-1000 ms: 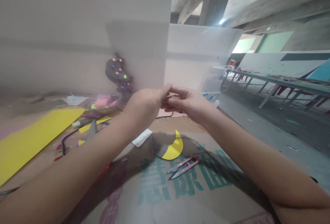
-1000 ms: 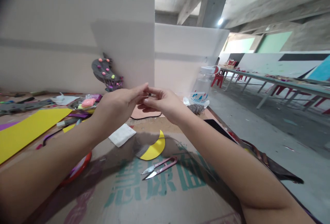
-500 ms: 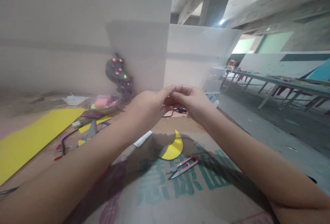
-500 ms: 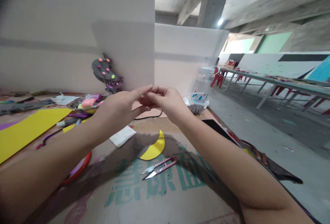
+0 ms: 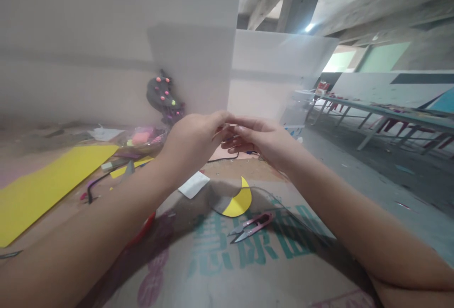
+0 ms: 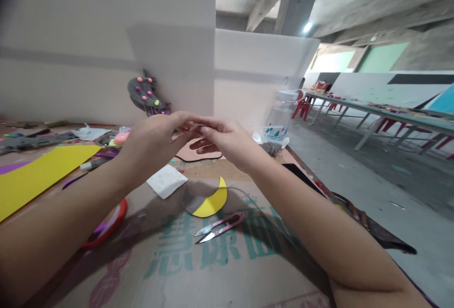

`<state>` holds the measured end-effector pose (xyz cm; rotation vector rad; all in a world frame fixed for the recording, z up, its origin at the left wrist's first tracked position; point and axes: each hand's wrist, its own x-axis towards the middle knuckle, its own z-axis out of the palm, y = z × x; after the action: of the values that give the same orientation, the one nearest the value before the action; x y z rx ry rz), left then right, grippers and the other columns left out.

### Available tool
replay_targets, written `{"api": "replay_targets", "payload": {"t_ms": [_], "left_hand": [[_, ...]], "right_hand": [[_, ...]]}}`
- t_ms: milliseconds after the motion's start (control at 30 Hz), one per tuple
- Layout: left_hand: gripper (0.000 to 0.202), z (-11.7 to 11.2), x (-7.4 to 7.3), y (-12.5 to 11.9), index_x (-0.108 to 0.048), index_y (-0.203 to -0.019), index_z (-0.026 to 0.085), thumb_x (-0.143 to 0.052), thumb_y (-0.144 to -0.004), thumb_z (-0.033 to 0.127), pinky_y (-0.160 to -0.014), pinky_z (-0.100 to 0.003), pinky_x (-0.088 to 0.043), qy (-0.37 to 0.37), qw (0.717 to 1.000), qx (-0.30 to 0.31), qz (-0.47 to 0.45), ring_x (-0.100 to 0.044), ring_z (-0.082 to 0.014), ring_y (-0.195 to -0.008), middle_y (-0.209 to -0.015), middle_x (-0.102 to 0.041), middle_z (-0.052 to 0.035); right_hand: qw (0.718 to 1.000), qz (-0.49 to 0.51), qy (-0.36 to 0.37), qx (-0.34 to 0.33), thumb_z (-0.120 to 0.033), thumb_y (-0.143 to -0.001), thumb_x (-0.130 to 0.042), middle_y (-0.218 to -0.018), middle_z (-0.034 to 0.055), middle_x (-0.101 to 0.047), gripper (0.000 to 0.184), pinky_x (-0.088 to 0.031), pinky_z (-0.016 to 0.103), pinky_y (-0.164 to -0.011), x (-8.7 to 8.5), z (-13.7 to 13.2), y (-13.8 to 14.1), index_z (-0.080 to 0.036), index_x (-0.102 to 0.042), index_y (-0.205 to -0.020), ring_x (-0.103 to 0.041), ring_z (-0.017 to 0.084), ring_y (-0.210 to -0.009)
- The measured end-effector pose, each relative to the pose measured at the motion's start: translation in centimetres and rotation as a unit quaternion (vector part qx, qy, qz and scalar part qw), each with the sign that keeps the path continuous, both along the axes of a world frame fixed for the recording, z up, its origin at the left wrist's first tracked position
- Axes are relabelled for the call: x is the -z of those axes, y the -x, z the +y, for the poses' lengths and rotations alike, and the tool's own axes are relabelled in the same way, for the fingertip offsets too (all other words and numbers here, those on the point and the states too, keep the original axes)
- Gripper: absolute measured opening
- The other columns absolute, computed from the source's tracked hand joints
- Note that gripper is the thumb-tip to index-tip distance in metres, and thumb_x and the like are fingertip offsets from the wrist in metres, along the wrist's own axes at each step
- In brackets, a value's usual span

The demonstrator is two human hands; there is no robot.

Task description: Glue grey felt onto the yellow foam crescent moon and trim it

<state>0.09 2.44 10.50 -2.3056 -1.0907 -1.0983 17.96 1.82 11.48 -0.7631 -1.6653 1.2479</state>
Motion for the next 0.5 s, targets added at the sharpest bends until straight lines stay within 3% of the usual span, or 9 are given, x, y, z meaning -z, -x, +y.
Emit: {"api": "replay_targets", "payload": {"t_ms": [100, 267, 400, 500], "left_hand": [[0.022, -0.3, 0.0, 0.4, -0.071, -0.098, 0.024, -0.050, -0.094, 0.029, -0.067, -0.028, -0.043, 0.027, 0.999, 0.036, -0.003, -0.067, -0.0176, -0.078, -0.089, -0.076, -0.0015], [0.025, -1.2, 0.5, 2.2, -0.074, -0.094, 0.024, -0.053, -0.091, 0.036, -0.067, -0.028, -0.048, 0.201, 0.972, 0.090, -0.081, -0.068, -0.0183, -0.078, -0.088, -0.076, -0.0016], [0.023, -1.6, 1.1, 3.6, -0.072, -0.091, 0.022, -0.055, -0.088, 0.038, -0.069, -0.029, -0.050, 0.244, 0.954, 0.097, -0.147, -0.068, -0.0187, -0.079, -0.086, -0.075, -0.0023], [0.021, -1.7, 1.5, 3.7, -0.064, -0.101, 0.021, -0.056, -0.089, 0.036, -0.067, -0.027, -0.052, 0.297, 0.921, 0.138, -0.212, -0.068, -0.0174, -0.080, -0.091, -0.073, -0.0032]], "right_hand": [[0.999, -0.031, -0.013, 0.002, -0.017, -0.093, -0.050, -0.098, 0.0063, -0.073, 0.029, -0.058, 0.030, -0.080, 0.1, -0.3, 0.4, -0.016, -0.062, -0.120, -0.070, 0.013, -0.081], [0.990, -0.117, -0.075, -0.016, -0.017, -0.092, -0.052, -0.114, 0.0084, -0.070, 0.040, -0.057, 0.033, -0.086, 0.9, -1.0, 1.3, -0.019, -0.053, -0.131, -0.069, 0.016, -0.092], [0.972, -0.198, -0.128, 0.005, -0.019, -0.089, -0.056, -0.100, 0.0064, -0.073, 0.048, -0.056, 0.036, -0.085, 1.4, -1.1, 1.5, -0.020, -0.049, -0.136, -0.068, 0.018, -0.093], [0.964, -0.208, -0.164, 0.031, -0.025, -0.086, -0.062, -0.101, 0.0057, -0.073, 0.044, -0.054, 0.036, -0.085, 1.8, -0.8, 1.5, -0.020, -0.056, -0.130, -0.068, 0.019, -0.093]]}}
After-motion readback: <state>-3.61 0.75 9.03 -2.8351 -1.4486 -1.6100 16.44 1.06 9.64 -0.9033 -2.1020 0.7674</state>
